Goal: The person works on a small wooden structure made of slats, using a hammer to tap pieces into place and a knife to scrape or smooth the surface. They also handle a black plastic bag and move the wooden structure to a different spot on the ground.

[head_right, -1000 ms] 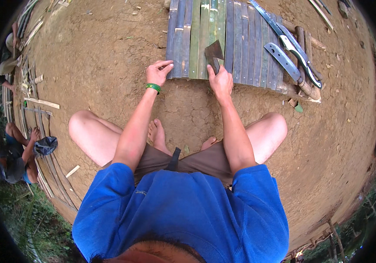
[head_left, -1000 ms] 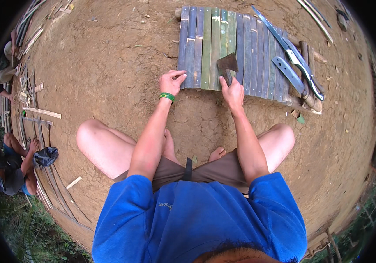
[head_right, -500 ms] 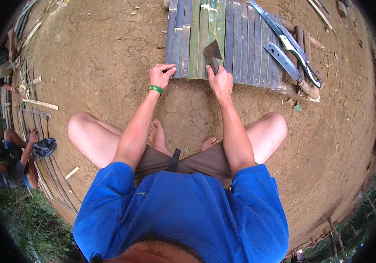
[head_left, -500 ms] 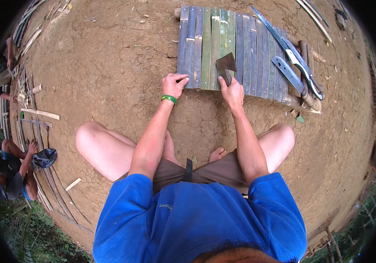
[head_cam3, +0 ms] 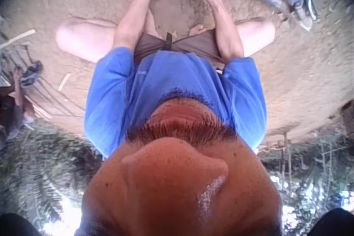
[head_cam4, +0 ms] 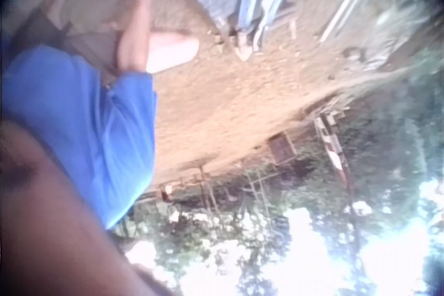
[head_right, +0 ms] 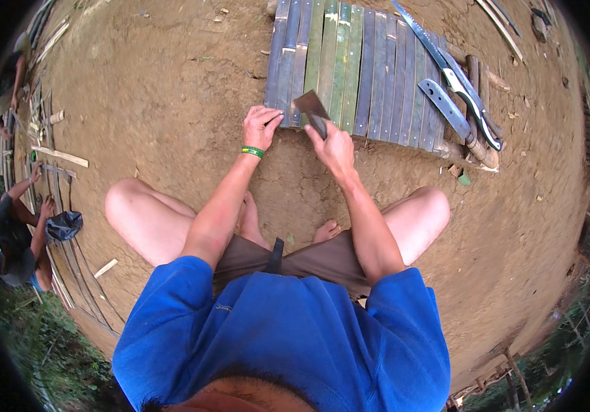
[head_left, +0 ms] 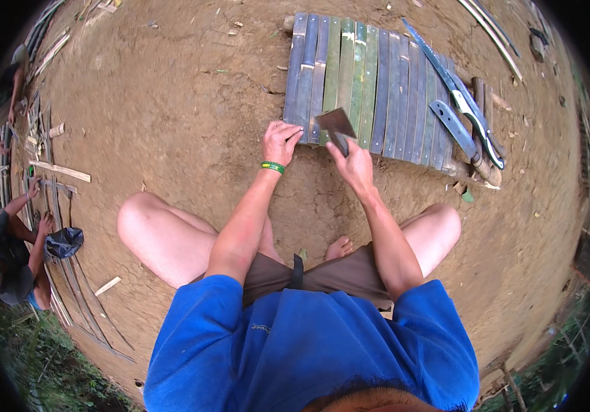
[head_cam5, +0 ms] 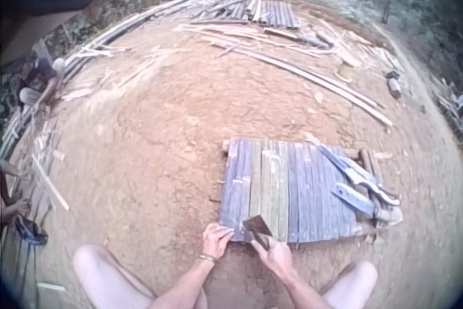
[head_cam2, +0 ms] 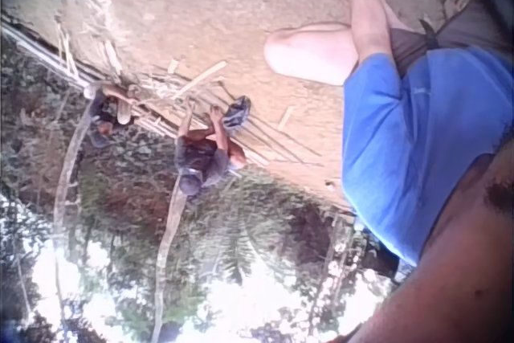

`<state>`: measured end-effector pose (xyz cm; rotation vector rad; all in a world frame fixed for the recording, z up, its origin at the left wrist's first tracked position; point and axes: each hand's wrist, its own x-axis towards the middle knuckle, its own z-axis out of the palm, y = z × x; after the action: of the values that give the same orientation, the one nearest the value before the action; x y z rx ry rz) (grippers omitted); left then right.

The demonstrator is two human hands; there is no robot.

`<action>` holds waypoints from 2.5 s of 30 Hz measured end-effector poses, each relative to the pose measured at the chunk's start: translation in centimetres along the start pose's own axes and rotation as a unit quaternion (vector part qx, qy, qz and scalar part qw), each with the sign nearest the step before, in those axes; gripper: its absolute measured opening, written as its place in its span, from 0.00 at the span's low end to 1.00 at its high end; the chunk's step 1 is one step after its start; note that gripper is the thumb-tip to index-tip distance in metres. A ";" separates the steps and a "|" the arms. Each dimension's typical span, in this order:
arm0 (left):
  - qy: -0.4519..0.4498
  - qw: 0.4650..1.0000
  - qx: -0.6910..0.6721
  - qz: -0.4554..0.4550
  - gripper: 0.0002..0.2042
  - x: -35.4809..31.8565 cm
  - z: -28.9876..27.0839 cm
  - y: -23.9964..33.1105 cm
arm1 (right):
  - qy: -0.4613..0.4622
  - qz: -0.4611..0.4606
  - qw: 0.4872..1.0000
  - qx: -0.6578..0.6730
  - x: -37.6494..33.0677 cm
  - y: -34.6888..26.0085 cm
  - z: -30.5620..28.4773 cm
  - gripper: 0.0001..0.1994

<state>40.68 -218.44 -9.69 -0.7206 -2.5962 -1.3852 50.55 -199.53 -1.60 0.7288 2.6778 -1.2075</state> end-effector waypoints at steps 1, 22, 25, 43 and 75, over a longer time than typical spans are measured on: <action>0.003 1.000 -0.004 0.003 0.06 0.0 0.2 0.0 | 0.000 -0.016 1.000 0.001 -0.5 0.0 0.4 0.25; 0.018 0.999 -0.014 0.025 0.08 -0.5 -0.2 0.1 | -0.032 -0.026 0.996 -0.085 -2.2 -2.5 1.8 0.23; 0.009 1.000 -0.018 0.017 0.08 -0.3 -0.2 0.2 | -0.004 -0.034 0.996 -0.081 -2.5 -1.4 2.2 0.23; -0.238 0.935 -0.075 -0.250 0.29 6.8 0.7 -5.7 | 0.066 -0.146 0.984 0.082 -2.9 -5.4 -0.2 0.15; -0.298 0.920 -0.091 -0.238 0.33 8.1 1.5 -4.1 | -0.022 0.013 0.993 -0.114 -1.4 0.1 4.1 0.20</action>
<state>31.87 -216.35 -11.14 -0.6327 -3.3187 -1.7853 51.50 -202.98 -4.04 0.6919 2.6995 -0.8811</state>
